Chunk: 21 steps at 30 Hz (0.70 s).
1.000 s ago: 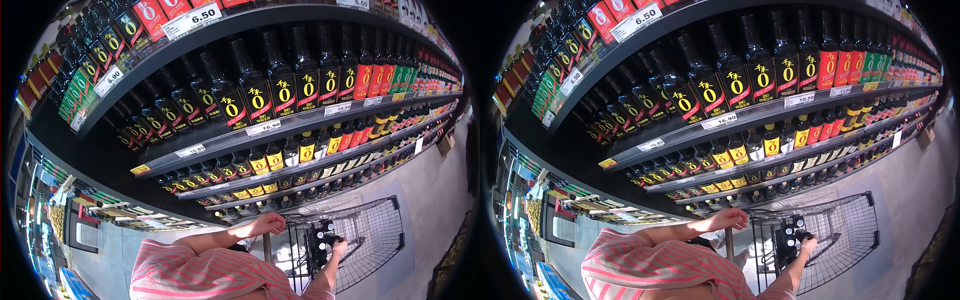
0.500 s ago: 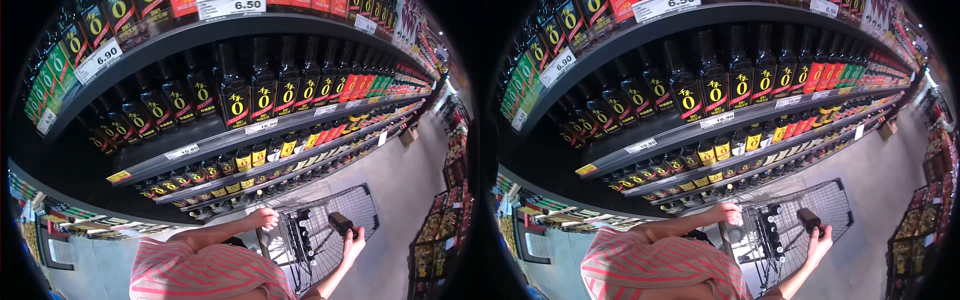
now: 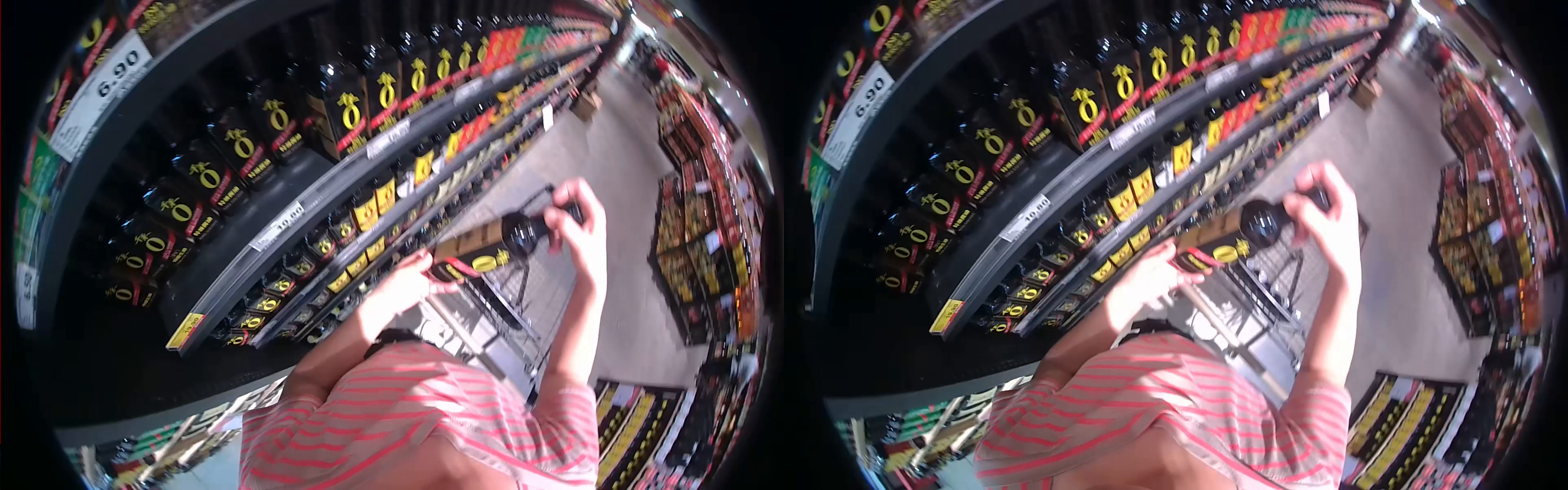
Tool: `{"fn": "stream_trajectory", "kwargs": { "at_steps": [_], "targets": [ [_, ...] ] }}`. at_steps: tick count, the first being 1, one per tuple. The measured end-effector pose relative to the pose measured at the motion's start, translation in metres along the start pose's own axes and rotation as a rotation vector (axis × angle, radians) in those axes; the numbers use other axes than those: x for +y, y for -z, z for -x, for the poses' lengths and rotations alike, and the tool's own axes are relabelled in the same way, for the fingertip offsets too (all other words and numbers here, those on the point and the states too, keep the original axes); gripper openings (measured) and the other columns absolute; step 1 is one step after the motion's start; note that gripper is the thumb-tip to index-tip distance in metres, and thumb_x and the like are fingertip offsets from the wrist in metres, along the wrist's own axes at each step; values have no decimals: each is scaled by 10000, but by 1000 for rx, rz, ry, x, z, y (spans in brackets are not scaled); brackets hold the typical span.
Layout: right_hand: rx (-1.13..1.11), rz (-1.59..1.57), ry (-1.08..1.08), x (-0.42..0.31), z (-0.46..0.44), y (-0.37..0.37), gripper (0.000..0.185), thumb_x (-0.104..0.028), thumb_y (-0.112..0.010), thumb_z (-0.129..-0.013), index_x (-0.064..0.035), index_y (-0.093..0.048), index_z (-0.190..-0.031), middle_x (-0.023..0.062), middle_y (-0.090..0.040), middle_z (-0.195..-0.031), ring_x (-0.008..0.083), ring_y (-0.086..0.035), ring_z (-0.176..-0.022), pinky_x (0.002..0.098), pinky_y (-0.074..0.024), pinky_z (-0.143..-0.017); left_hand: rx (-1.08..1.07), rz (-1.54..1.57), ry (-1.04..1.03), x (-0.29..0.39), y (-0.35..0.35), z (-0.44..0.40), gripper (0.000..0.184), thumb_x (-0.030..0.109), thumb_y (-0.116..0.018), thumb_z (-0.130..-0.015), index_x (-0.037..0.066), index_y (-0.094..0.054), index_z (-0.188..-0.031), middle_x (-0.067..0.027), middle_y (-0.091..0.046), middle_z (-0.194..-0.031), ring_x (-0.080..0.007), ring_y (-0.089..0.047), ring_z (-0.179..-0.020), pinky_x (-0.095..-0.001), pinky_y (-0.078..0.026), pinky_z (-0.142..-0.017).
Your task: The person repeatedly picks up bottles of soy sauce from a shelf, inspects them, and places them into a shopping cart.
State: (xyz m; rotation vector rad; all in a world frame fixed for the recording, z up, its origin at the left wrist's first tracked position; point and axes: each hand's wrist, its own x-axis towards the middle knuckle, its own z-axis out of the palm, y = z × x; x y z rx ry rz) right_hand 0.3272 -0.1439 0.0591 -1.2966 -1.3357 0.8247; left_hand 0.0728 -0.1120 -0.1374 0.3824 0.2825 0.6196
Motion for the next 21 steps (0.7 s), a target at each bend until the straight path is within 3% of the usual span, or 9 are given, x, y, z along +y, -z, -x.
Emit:
{"fn": "stream_trajectory", "kwargs": {
  "at_steps": [1,2,3,5,9,12,16,21],
  "targets": [
    [13,-24,20,4,-7,-5,204,-40,-662,-786,-27,-517,-928,16,-555,-708,67,-497,-451,208,-411,-405,-151,63,-48,-1,5,4,344,131,-471,-999,-1,-421,-1313,-151,-559,-1239,-286,-608,-1080,-441,-526,-950],
    [31,-8,25,0,-12,-13,209,-67,-677,-790,-26,-545,-946,16,-577,-725,62,-499,-453,207,-404,-404,-139,-154,-151,-1,4,9,373,223,-450,-1011,1,-428,-1310,-166,-554,-1260,-333,-598,-1102,-480,-528,-930],
    [33,-6,13,1,-18,-18,236,-118,-704,-806,-21,-574,-976,17,-605,-741,54,-491,-448,203,-398,-402,-193,-19,-131,3,0,16,433,272,-503,-989,3,-429,-1319,-177,-549,-1279,-344,-598,-1107,-455,-536,-916],
    [57,-153,22,6,-28,-31,295,-175,-733,-815,-18,-592,-1021,15,-620,-743,40,-505,-490,198,-414,-424,-139,-71,-133,3,-1,23,533,371,-512,-972,6,-434,-1352,-222,-553,-1280,-389,-573,-1144,-465,-523,-917],
    [59,-244,77,10,-37,-52,344,-234,-747,-820,-31,-604,-1058,-12,-630,-756,22,-507,-539,181,-391,-455,-196,-21,-111,14,-14,38,565,393,-501,-974,1,-421,-1372,-215,-558,-1274,-374,-576,-1142,-446,-525,-923],
    [34,-127,79,6,-38,-60,370,-276,-750,-818,-72,-612,-1095,-70,-639,-791,1,-493,-588,169,-318,-502,-194,-41,-170,19,-21,47,561,395,-490,-980,8,-412,-1379,-212,-565,-1262,-370,-580,-1136,-447,-527,-926],
    [10,-81,99,-8,-35,-66,399,-280,-762,-808,-83,-605,-1118,-69,-650,-821,-2,-519,-655,174,-329,-513,-185,-106,-214,25,-27,57,556,380,-495,-979,21,-395,-1392,-205,-560,-1270,-368,-584,-1130,-451,-519,-937],
    [60,-146,198,-28,-20,-82,521,-246,-774,-802,-64,-541,-1231,-4,-654,-996,52,-590,-780,194,-411,-556,-96,-264,-442,39,-45,70,581,324,-539,-964,30,-334,-1423,-185,-527,-1314,-350,-586,-1127,-461,-497,-945]
  ]
}}
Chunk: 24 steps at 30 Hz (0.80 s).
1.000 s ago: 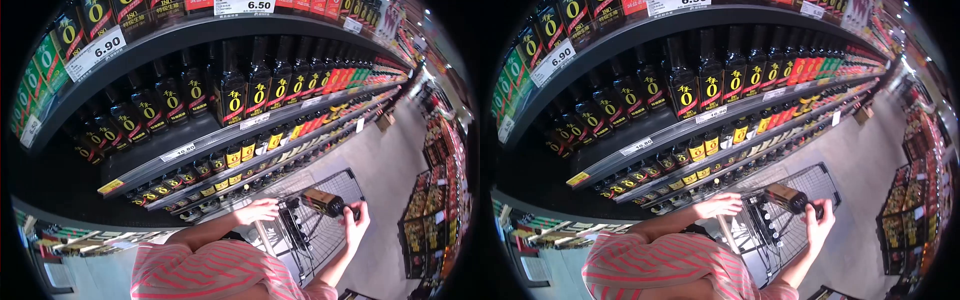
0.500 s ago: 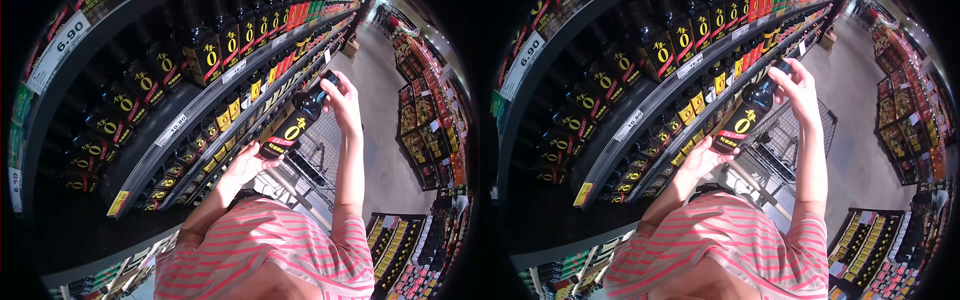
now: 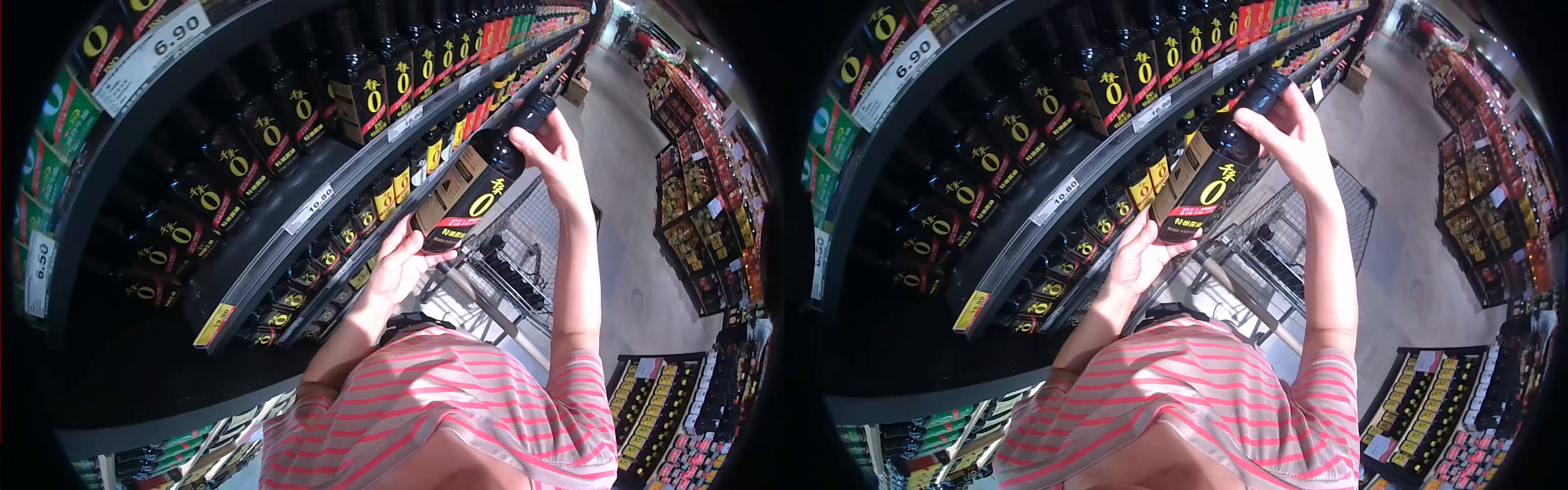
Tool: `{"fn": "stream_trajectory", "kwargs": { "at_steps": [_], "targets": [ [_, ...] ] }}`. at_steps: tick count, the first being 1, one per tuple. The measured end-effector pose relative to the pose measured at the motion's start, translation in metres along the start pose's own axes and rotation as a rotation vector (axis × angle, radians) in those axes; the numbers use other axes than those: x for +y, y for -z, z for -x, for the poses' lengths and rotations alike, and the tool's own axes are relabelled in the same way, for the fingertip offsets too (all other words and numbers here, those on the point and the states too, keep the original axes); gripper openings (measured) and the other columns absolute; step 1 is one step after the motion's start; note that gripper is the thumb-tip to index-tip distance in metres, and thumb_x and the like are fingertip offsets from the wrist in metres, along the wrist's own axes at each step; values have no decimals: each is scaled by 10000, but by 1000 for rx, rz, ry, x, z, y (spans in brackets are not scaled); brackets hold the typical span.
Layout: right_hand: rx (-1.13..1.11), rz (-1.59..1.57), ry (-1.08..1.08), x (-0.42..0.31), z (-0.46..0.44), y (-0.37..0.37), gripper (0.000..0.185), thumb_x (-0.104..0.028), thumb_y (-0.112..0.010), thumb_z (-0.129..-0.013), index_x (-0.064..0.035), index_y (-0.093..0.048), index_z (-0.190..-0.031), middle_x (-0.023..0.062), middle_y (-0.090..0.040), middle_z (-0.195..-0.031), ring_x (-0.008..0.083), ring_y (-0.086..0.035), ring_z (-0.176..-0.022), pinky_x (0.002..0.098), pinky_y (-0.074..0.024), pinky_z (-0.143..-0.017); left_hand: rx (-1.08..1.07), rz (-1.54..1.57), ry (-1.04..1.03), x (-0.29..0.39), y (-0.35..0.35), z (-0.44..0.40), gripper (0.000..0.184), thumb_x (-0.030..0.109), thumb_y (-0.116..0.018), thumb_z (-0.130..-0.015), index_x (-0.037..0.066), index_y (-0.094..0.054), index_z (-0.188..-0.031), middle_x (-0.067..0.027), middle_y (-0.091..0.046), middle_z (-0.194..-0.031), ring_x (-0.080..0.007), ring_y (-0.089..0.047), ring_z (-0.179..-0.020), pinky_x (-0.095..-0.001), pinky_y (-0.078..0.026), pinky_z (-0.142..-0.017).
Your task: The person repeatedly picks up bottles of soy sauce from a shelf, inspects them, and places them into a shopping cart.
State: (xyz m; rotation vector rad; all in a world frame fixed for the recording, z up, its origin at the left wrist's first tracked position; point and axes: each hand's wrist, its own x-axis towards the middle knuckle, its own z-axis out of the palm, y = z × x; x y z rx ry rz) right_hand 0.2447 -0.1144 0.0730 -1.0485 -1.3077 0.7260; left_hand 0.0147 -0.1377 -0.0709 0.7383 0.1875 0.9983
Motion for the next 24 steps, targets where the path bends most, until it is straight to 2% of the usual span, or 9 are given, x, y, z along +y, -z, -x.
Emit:
{"fn": "stream_trajectory", "kwargs": {
  "at_steps": [2,5,6,8,9,11,15,18,24],
  "targets": [
    [-57,-44,15,-6,3,0,570,-192,-753,-820,-53,-485,-1303,33,-641,-1032,92,-610,-834,211,-463,-570,33,-17,-37,12,-2,2,642,303,-597,-935,20,-307,-1434,-175,-526,-1312,-336,-578,-1140,-464,-501,-929],
    [-61,-92,60,-22,9,-6,549,-153,-731,-831,-57,-479,-1309,67,-639,-1024,118,-622,-820,226,-494,-586,57,-72,-122,30,-6,5,748,266,-698,-868,7,-292,-1440,-156,-504,-1325,-298,-571,-1151,-475,-510,-914],
    [-94,-63,71,-22,9,-4,531,-195,-674,-868,-51,-454,-1329,114,-641,-1151,130,-649,-923,212,-525,-627,50,-72,-144,36,-9,5,749,232,-706,-862,4,-290,-1442,-159,-491,-1335,-291,-570,-1150,-464,-511,-919],
    [-120,-153,106,-23,10,-6,522,-169,-669,-871,-38,-448,-1325,142,-637,-1151,160,-657,-947,225,-538,-626,3,-133,-156,46,-4,8,696,169,-696,-867,24,-327,-1439,-134,-475,-1336,-231,-500,-1234,-359,-457,-976],
    [-132,-176,109,-26,11,-6,517,-146,-666,-871,-30,-441,-1322,168,-630,-1157,184,-660,-955,243,-556,-656,7,-137,-174,50,-5,9,696,169,-696,-867,24,-327,-1439,-134,-475,-1336,-231,-500,-1234,-359,-457,-976],
    [-151,-197,135,-33,13,-10,515,-144,-672,-863,-18,-442,-1306,178,-622,-1173,205,-653,-988,260,-557,-700,58,-175,-265,55,-10,11,705,141,-726,-838,19,-361,-1428,-111,-467,-1337,-205,-477,-1237,-320,-402,-1011],
    [-179,-250,164,-37,16,-16,522,-131,-680,-851,-8,-439,-1298,194,-620,-1181,238,-639,-1050,278,-547,-772,81,-249,-342,63,-20,21,703,118,-734,-826,12,-376,-1422,-104,-441,-1358,-199,-452,-1248,-336,-338,-1073],
    [-174,-310,205,-41,13,-22,484,-53,-677,-837,-5,-468,-1271,198,-638,-1158,232,-650,-1021,323,-565,-781,76,-271,-414,71,-19,20,702,109,-729,-830,10,-369,-1424,-98,-447,-1354,-198,-449,-1252,-340,-333,-1081],
    [-184,-366,257,-47,7,-38,474,-14,-662,-844,3,-464,-1275,219,-624,-1179,269,-624,-1090,364,-538,-887,78,-254,-497,87,-22,16,705,94,-695,-855,24,-314,-1444,-128,-441,-1383,-197,-440,-1272,-338,-341,-1080]
  ]
}}
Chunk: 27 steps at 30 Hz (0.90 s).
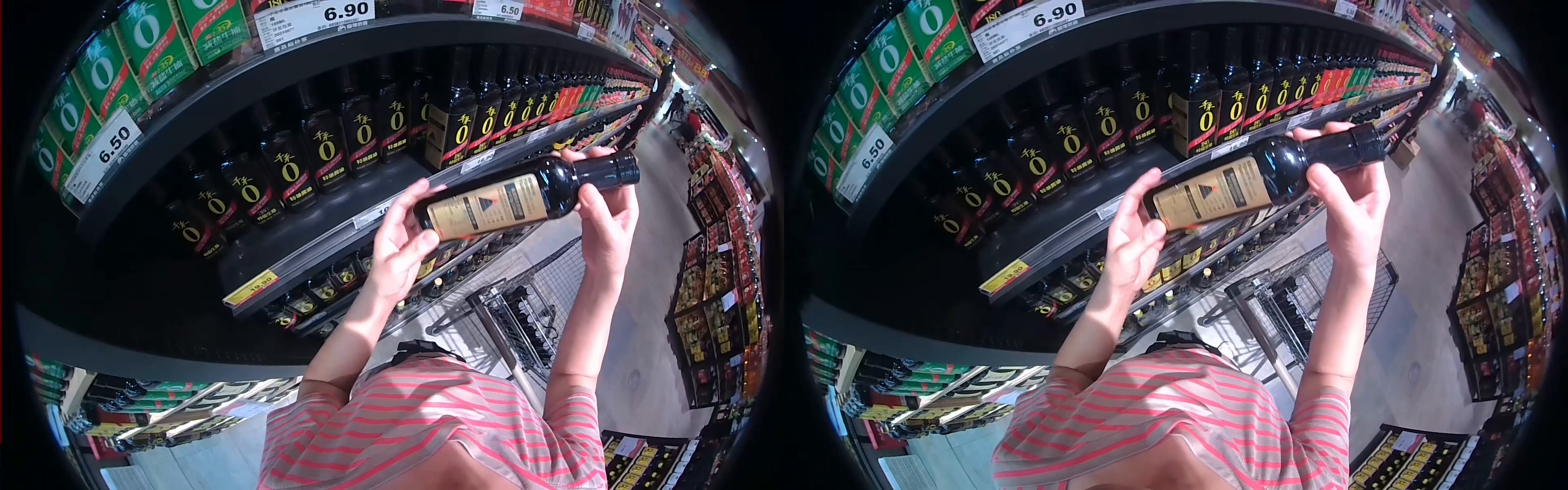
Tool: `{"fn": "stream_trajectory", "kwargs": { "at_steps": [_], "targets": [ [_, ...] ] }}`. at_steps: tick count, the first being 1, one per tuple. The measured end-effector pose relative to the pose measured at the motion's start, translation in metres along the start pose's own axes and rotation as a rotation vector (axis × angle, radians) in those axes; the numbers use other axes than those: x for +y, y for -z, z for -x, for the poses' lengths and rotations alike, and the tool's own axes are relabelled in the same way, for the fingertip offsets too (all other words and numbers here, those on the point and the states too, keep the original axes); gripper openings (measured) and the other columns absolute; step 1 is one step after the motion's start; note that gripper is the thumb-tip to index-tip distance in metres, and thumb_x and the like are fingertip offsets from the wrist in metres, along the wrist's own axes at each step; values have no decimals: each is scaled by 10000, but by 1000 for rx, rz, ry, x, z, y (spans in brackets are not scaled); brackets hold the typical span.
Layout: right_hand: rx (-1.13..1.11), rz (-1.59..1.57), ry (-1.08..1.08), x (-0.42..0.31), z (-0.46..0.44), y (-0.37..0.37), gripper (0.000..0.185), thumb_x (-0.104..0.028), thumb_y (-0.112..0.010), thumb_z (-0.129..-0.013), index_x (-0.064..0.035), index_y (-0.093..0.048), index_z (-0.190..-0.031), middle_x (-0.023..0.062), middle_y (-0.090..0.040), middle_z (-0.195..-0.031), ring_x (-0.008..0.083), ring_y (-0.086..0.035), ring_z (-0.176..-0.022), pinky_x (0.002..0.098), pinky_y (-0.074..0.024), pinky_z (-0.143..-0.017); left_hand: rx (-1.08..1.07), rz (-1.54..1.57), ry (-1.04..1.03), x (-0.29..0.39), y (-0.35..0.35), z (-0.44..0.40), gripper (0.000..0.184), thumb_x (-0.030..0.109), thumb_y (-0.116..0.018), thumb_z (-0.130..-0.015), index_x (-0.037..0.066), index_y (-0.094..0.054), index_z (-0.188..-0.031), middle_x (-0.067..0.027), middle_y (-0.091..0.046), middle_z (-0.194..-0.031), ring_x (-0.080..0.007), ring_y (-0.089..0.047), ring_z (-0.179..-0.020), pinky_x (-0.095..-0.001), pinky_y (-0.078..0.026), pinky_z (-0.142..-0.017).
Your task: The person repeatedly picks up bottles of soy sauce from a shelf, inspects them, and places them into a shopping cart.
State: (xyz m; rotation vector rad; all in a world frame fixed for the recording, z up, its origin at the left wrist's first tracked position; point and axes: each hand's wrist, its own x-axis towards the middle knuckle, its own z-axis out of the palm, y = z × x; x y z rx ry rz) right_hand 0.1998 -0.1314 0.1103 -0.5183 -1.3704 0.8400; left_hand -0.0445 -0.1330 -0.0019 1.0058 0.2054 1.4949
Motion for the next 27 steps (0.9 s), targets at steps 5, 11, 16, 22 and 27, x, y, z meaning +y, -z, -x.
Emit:
{"fn": "stream_trajectory", "kwargs": {
  "at_steps": [5,11,16,22,27],
  "targets": [
    [9,72,92,8,-20,-34,465,21,-682,-826,-7,-475,-1241,189,-627,-1172,218,-613,-1070,341,-502,-918,109,-320,-209,18,12,-26,645,56,-578,-921,27,-256,-1480,-118,-285,-1524,-226,-243,-1425,-358,-176,-1165],
    [-99,354,184,41,-62,-71,469,-72,-761,-795,-14,-513,-1188,89,-653,-1064,129,-622,-951,275,-512,-820,186,-181,-154,28,13,-23,577,62,-490,-963,-13,-238,-1478,-167,-271,-1532,-269,-255,-1430,-391,-207,-1179],
    [-185,690,246,63,-88,-90,482,-212,-774,-773,-10,-534,-1141,118,-669,-902,217,-658,-863,340,-501,-779,223,19,-44,22,23,-27,561,43,-477,-968,-18,-246,-1475,-179,-259,-1534,-260,-257,-1429,-382,-225,-1169],
    [-252,846,258,86,-115,-97,494,-294,-788,-758,52,-492,-951,196,-602,-757,302,-621,-697,381,-495,-632,280,69,-8,20,28,-35,557,48,-482,-965,-38,-252,-1465,-192,-260,-1527,-270,-277,-1417,-392,-266,-1152],
    [-292,936,160,84,-123,-105,509,-318,-787,-764,65,-502,-940,221,-624,-828,316,-646,-797,395,-505,-708,296,95,20,13,32,-43,545,52,-484,-962,-35,-276,-1458,-191,-282,-1518,-272,-283,-1414,-411,-278,-1146]
  ]
}}
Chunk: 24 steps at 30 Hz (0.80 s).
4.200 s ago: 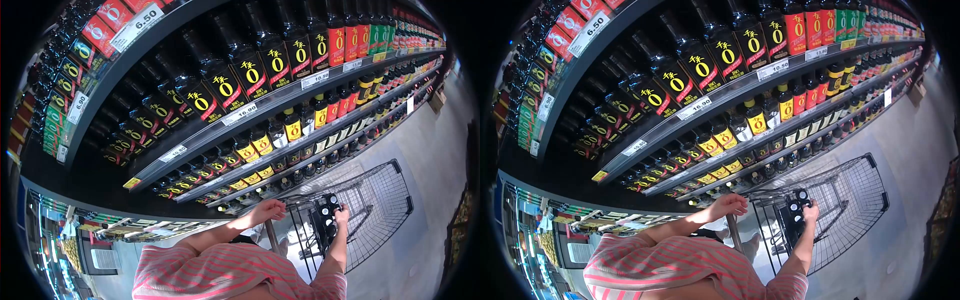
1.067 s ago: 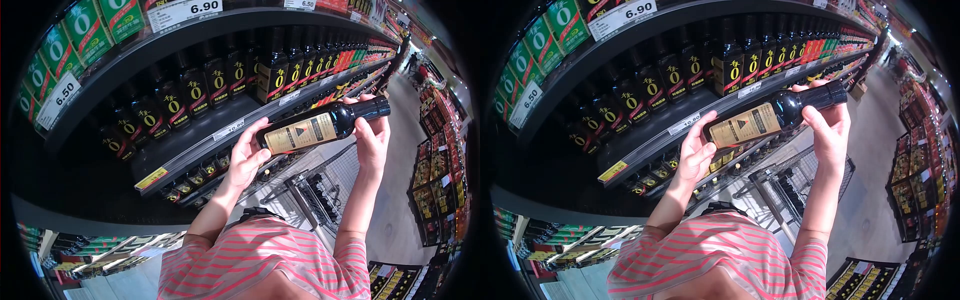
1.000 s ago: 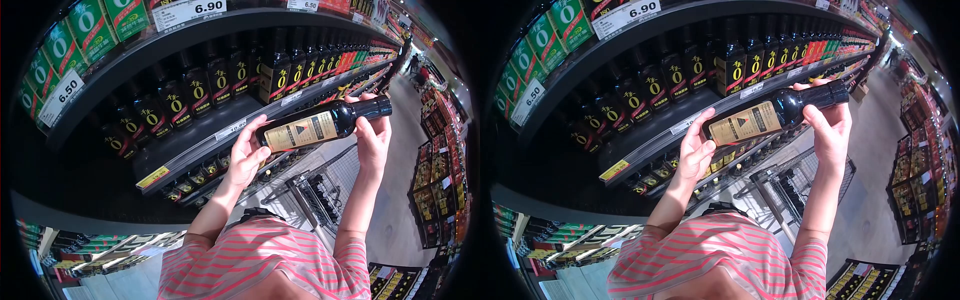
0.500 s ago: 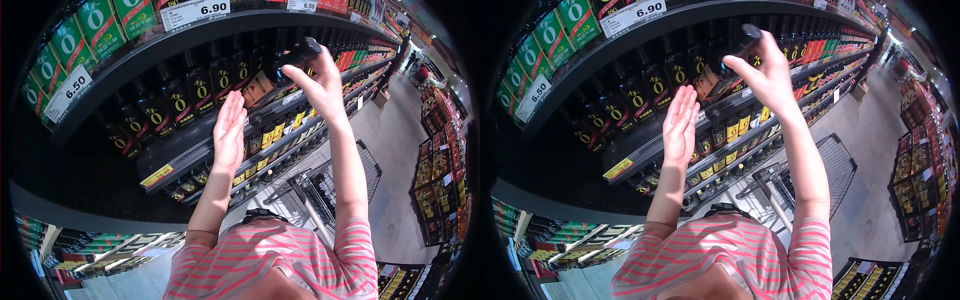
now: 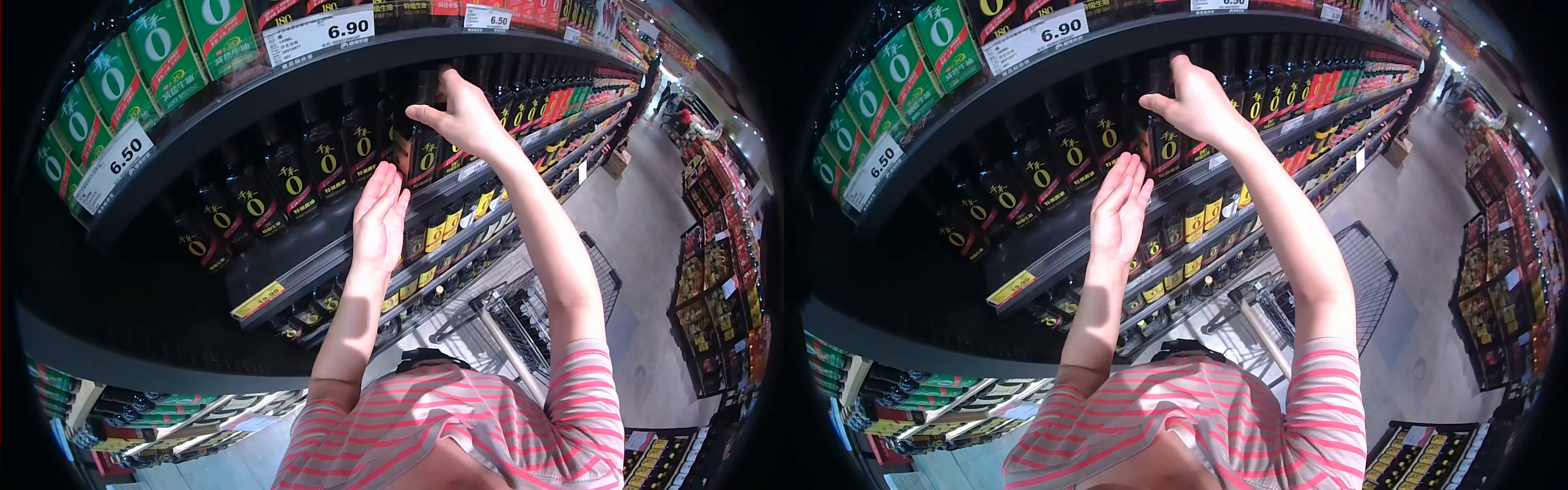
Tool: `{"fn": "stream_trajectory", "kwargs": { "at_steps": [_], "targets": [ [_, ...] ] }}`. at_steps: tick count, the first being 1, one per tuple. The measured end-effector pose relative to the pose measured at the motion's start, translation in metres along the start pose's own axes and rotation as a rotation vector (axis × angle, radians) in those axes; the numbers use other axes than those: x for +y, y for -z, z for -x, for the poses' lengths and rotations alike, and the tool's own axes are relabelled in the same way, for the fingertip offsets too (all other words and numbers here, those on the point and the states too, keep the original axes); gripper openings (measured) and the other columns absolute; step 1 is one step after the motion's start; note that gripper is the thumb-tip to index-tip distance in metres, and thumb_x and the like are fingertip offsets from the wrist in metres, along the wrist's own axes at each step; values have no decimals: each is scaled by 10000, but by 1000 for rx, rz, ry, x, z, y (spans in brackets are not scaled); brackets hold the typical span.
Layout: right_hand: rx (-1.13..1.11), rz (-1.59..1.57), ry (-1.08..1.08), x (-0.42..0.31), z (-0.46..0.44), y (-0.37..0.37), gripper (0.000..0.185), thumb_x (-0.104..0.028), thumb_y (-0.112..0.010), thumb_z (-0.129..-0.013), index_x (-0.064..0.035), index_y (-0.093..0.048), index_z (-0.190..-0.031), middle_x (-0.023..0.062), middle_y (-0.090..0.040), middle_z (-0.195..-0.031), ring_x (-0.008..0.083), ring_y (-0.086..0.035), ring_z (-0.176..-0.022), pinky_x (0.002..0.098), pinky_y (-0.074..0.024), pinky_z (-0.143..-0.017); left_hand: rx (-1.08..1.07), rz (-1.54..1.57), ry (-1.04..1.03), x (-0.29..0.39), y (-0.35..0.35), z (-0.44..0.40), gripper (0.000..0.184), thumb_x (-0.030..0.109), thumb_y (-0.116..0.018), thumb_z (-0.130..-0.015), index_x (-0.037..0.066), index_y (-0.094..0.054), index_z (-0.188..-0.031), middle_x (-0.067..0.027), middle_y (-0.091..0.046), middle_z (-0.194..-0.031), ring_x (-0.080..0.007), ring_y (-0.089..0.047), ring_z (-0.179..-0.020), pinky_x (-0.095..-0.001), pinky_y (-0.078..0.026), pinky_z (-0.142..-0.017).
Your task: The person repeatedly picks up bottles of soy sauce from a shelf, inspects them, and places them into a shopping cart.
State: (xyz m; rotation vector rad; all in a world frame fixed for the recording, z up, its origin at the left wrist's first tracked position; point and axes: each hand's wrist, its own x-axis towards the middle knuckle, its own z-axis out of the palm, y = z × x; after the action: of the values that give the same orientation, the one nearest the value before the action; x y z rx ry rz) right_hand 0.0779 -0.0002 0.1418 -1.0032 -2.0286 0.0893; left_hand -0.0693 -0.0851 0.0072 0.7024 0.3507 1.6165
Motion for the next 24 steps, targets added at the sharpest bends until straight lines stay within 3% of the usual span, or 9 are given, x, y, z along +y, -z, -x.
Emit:
{"fn": "stream_trajectory", "kwargs": {
  "at_steps": [1,3,5,8,12,15,17,21,24],
  "targets": [
    [-30,37,-49,-2,-1,1,529,-346,-789,-769,61,-513,-965,228,-649,-918,322,-661,-900,401,-514,-782,7,-12,-6,-1,0,-1,549,55,-487,-961,-30,-276,-1460,-185,-275,-1523,-270,-270,-1420,-410,-273,-1146],
    [-20,17,-21,2,-4,-1,561,-385,-787,-753,66,-535,-971,236,-642,-911,354,-652,-872,409,-512,-763,17,-24,-9,-2,-1,-1,553,57,-489,-960,-24,-275,-1463,-178,-268,-1528,-268,-258,-1425,-409,-268,-1147],
    [-30,198,17,-3,-7,3,590,-348,-746,-771,96,-531,-1094,268,-651,-908,414,-644,-919,453,-508,-817,23,-29,2,-2,-3,-2,560,69,-482,-965,-15,-260,-1472,-169,-243,-1541,-265,-240,-1431,-404,-252,-1151],
    [-119,223,-34,-13,-10,8,621,-360,-735,-774,88,-528,-1151,262,-655,-927,416,-635,-944,468,-500,-853,12,-9,4,-2,-2,-5,558,82,-471,-972,-17,-249,-1474,-171,-235,-1542,-265,-230,-1435,-412,-238,-1156],
    [-99,244,-28,-13,-11,6,579,-338,-739,-774,85,-540,-1115,259,-660,-924,412,-641,-933,460,-513,-831,1,10,14,-1,1,-6,550,91,-461,-977,-18,-247,-1472,-173,-261,-1527,-260,-252,-1423,-423,-243,-1154],
    [-46,262,-12,-3,-13,1,558,-355,-765,-760,41,-546,-1085,187,-663,-872,372,-647,-857,430,-508,-755,1,31,50,-2,1,-5,530,96,-462,-979,-17,-275,-1461,-175,-291,-1507,-258,-291,-1401,-427,-265,-1145],
    [-86,282,-5,-5,-13,3,537,-298,-738,-779,101,-535,-1074,273,-660,-891,411,-656,-895,448,-536,-795,-4,23,29,-5,2,-6,519,96,-471,-977,-14,-296,-1454,-179,-301,-1497,-264,-314,-1385,-438,-281,-1138],
    [-40,271,21,-3,-11,0,529,-292,-733,-782,109,-535,-1064,287,-654,-878,417,-653,-908,452,-535,-804,-11,25,25,-4,1,-5,514,101,-481,-976,-15,-309,-1447,-183,-290,-1499,-271,-294,-1394,-460,-279,-1137],
    [-13,300,27,0,-10,-3,538,-301,-749,-773,53,-520,-1106,211,-655,-848,392,-645,-852,441,-512,-757,-25,30,33,-2,0,-4,520,109,-487,-977,-15,-306,-1448,-184,-267,-1509,-271,-263,-1408,-490,-270,-1139]
  ]
}}
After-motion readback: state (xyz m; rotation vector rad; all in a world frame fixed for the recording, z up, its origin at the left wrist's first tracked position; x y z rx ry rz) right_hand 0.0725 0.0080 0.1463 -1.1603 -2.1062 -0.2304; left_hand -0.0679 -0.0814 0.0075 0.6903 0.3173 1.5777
